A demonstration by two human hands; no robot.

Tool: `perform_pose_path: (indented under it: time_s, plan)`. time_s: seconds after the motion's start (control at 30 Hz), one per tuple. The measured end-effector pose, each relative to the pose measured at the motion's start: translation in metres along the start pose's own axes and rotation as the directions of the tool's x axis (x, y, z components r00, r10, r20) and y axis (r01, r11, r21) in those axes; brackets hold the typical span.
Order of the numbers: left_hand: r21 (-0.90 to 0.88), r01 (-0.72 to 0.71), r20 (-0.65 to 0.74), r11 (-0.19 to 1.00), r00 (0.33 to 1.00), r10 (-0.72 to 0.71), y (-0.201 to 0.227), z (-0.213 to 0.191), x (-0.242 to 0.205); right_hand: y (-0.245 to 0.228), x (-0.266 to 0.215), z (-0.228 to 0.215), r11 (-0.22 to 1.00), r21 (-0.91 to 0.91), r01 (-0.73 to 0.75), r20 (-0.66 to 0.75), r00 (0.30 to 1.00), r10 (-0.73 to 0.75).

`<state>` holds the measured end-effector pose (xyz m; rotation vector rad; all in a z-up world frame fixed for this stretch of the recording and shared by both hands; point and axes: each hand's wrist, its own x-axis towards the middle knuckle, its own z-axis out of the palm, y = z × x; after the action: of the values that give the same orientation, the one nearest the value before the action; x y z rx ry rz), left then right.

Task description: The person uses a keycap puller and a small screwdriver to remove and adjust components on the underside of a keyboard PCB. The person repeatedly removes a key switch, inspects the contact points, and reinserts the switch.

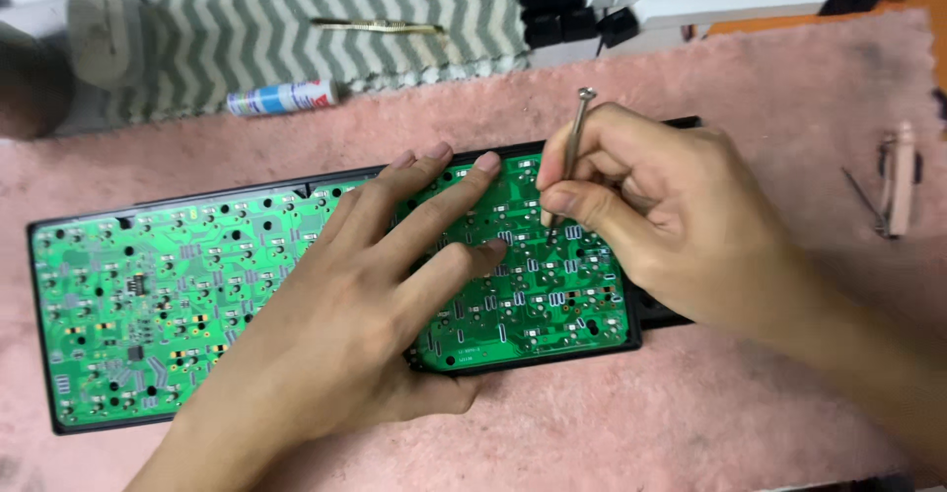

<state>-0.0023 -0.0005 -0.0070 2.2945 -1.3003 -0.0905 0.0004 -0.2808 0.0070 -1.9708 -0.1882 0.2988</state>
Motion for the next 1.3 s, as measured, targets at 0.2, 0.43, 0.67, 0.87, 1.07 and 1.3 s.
perform_pose_path:
  time_s: [0.2, 0.43, 0.67, 0.87, 1.07, 1.3]
  plan:
    - [0.002, 0.02, 0.026, 1.0, 0.999, -0.02, 0.005, -0.006, 0.002, 0.011, -0.002, -0.007, 0.978, 0.21, 0.02, -0.009, 1.0, -0.018]
    - [0.022, -0.012, 0.0, 1.0, 1.0, 0.012, 0.0, -0.003, 0.002, -0.015, -0.031, -0.016, 0.995, 0.082, 0.057, -0.244, 0.969, -0.035]
    - [0.006, -0.014, -0.031, 1.0, 0.999, 0.014, 0.007, 0.004, -0.002, -0.007, -0.07, 0.051, 0.994, -0.069, -0.08, -0.506, 0.862, 0.034]
    - [0.148, 0.014, -0.096, 0.989, 0.995, 0.0, 0.012, 0.029, -0.004, 0.008, -0.071, 0.078, 0.978, -0.188, 0.092, -0.634, 0.749, -0.192]
    - [0.162, 0.055, -0.153, 0.985, 0.988, -0.03, 0.014, 0.032, -0.004, 0.011, -0.076, 0.081, 0.972, -0.234, 0.005, -0.636, 0.755, -0.157]
    - [0.127, 0.093, -0.197, 0.988, 0.978, -0.066, 0.016, 0.033, 0.001, 0.007, -0.082, 0.082, 0.975, -0.209, -0.075, -0.644, 0.761, -0.079]
